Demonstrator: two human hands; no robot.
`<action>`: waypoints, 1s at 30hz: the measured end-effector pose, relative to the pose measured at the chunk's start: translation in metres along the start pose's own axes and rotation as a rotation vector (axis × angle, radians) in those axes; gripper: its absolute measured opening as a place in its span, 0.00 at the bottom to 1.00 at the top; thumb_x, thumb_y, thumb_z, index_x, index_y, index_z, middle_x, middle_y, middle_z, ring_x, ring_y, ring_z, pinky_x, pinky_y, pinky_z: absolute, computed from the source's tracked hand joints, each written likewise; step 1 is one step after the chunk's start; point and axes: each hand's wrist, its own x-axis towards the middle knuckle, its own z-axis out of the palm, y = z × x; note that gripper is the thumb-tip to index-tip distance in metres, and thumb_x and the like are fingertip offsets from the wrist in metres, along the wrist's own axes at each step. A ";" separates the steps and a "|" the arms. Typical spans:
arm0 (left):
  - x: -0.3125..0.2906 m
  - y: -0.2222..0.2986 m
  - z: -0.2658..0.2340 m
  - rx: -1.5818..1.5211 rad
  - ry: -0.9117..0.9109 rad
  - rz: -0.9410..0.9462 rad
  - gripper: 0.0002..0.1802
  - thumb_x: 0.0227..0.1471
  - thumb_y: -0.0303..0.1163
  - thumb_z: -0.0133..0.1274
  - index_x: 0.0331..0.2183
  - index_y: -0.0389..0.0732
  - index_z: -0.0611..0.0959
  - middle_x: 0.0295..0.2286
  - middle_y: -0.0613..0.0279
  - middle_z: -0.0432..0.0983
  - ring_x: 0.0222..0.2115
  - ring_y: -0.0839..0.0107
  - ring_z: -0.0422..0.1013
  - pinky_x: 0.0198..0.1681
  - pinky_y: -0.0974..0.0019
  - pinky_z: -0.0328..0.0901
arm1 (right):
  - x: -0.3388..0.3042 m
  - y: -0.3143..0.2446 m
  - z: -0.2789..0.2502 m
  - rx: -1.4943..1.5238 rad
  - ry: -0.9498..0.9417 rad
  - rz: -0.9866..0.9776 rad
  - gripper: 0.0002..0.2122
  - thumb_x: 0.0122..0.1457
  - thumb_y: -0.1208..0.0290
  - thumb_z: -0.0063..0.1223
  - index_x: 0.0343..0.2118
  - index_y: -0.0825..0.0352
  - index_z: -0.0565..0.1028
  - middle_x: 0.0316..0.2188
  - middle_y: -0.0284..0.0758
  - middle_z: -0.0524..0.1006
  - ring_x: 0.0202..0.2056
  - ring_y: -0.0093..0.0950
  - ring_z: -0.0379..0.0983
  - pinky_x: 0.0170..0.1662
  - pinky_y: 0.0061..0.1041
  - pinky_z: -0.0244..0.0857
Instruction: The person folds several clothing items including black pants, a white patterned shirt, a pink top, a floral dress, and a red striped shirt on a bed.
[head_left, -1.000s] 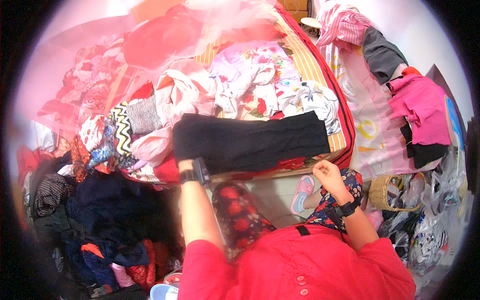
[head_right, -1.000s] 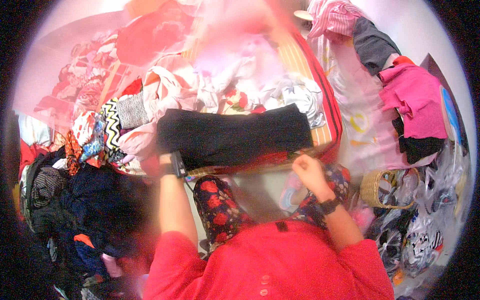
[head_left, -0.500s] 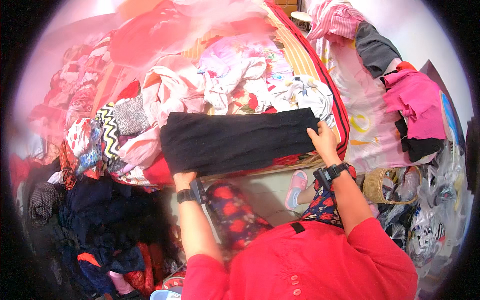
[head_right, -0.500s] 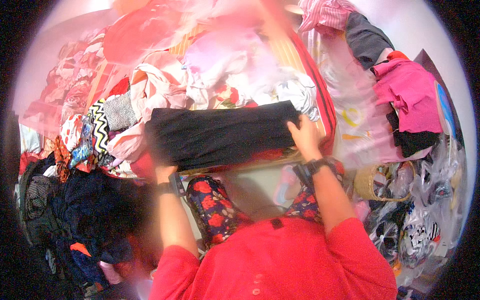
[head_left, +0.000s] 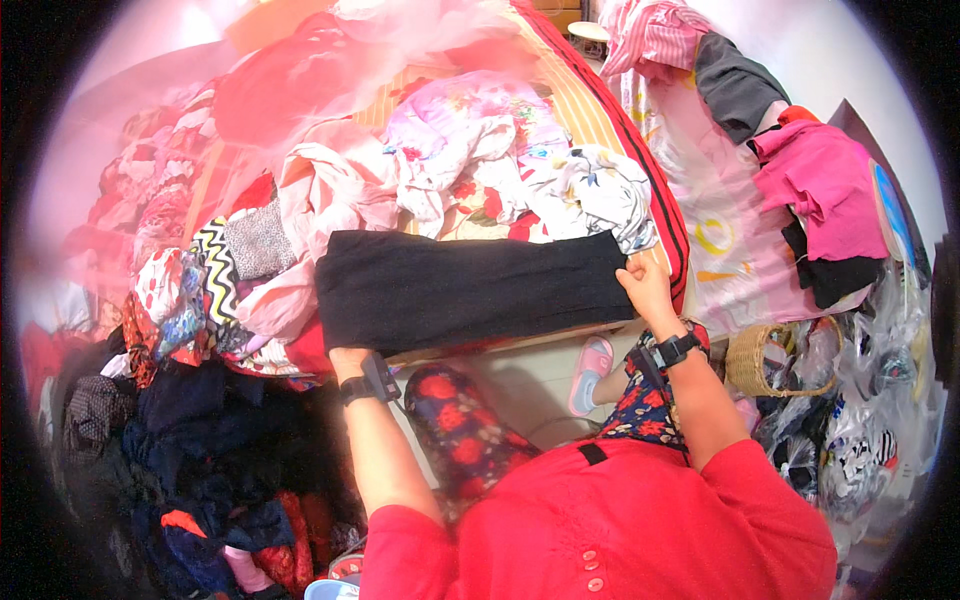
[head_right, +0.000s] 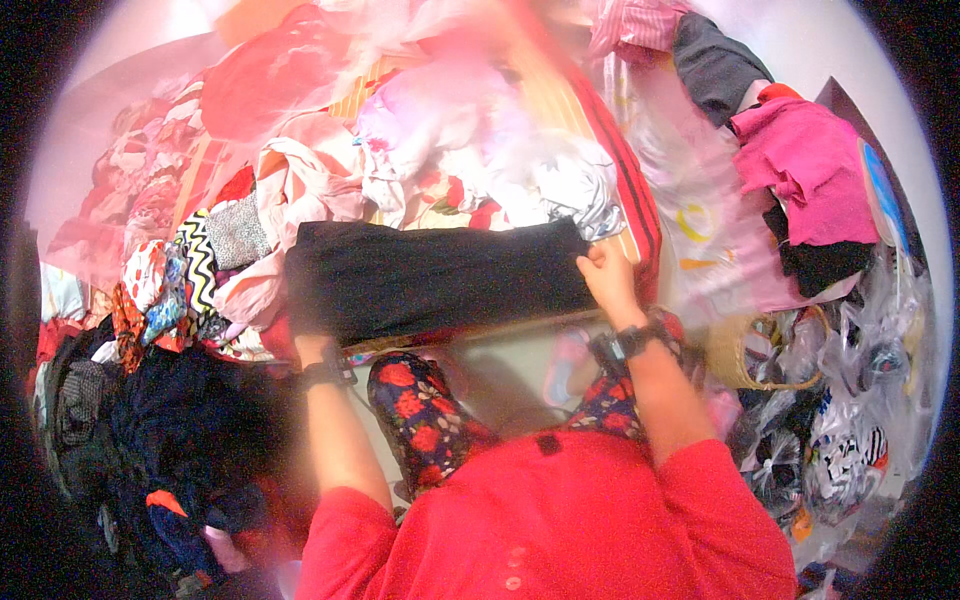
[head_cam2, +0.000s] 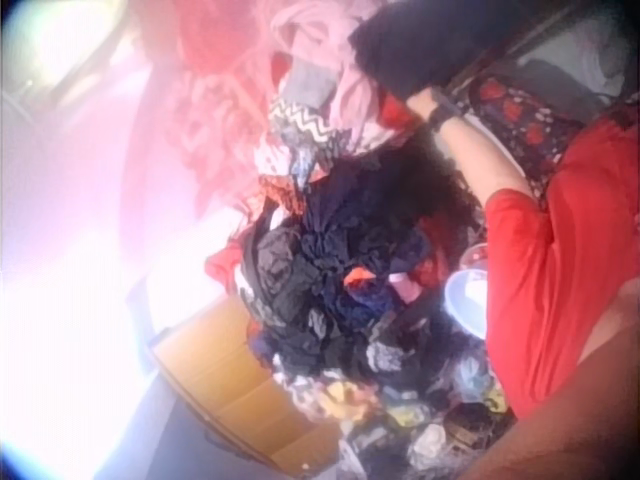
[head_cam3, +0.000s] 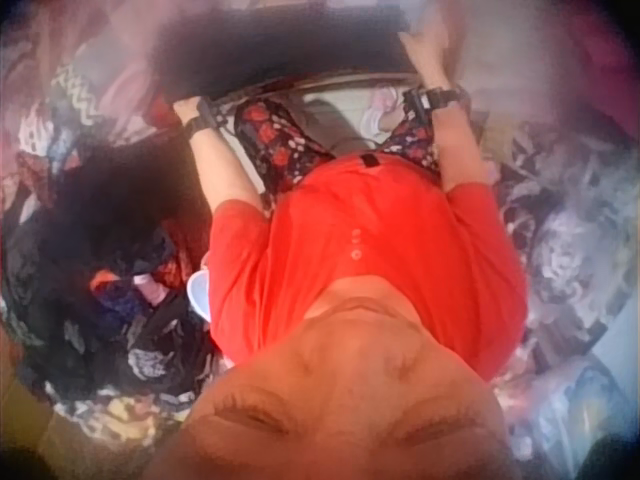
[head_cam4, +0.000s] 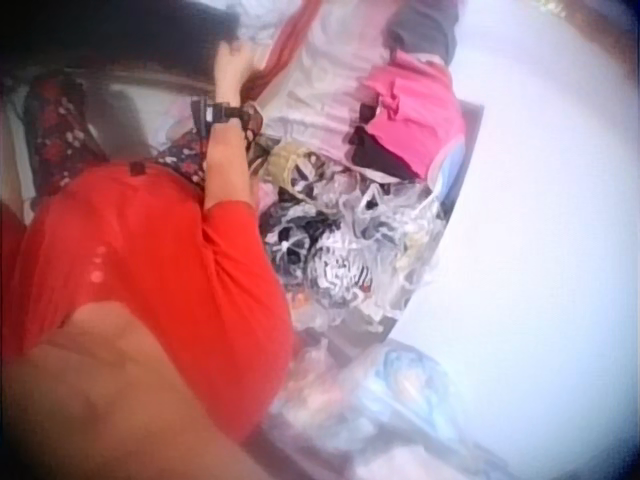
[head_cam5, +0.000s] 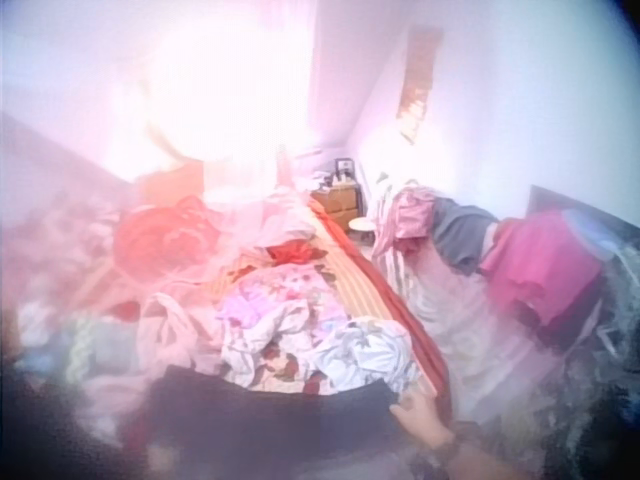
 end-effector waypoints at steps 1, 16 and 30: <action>-0.001 0.001 0.000 -0.003 0.002 -0.001 0.11 0.47 0.31 0.53 0.34 0.38 0.81 0.33 0.53 0.77 0.37 0.58 0.72 0.42 0.62 0.66 | -0.001 -0.002 0.002 0.001 -0.005 -0.002 0.16 0.48 0.62 0.62 0.31 0.72 0.75 0.25 0.43 0.78 0.29 0.34 0.76 0.35 0.32 0.68; 0.020 -0.026 -0.019 -0.024 0.151 -0.048 0.10 0.46 0.31 0.53 0.33 0.38 0.81 0.32 0.52 0.77 0.37 0.57 0.72 0.42 0.61 0.65 | 0.000 -0.142 0.001 0.904 -0.432 0.101 0.15 0.54 0.75 0.55 0.45 0.73 0.74 0.38 0.36 0.78 0.36 0.25 0.75 0.41 0.25 0.69; 0.004 -0.081 -0.044 -0.042 0.205 -0.133 0.10 0.46 0.32 0.53 0.31 0.38 0.81 0.31 0.52 0.77 0.37 0.56 0.72 0.43 0.60 0.65 | -0.007 -0.101 0.124 0.257 -0.374 0.031 0.15 0.51 0.74 0.58 0.42 0.74 0.74 0.36 0.38 0.78 0.34 0.26 0.75 0.40 0.25 0.69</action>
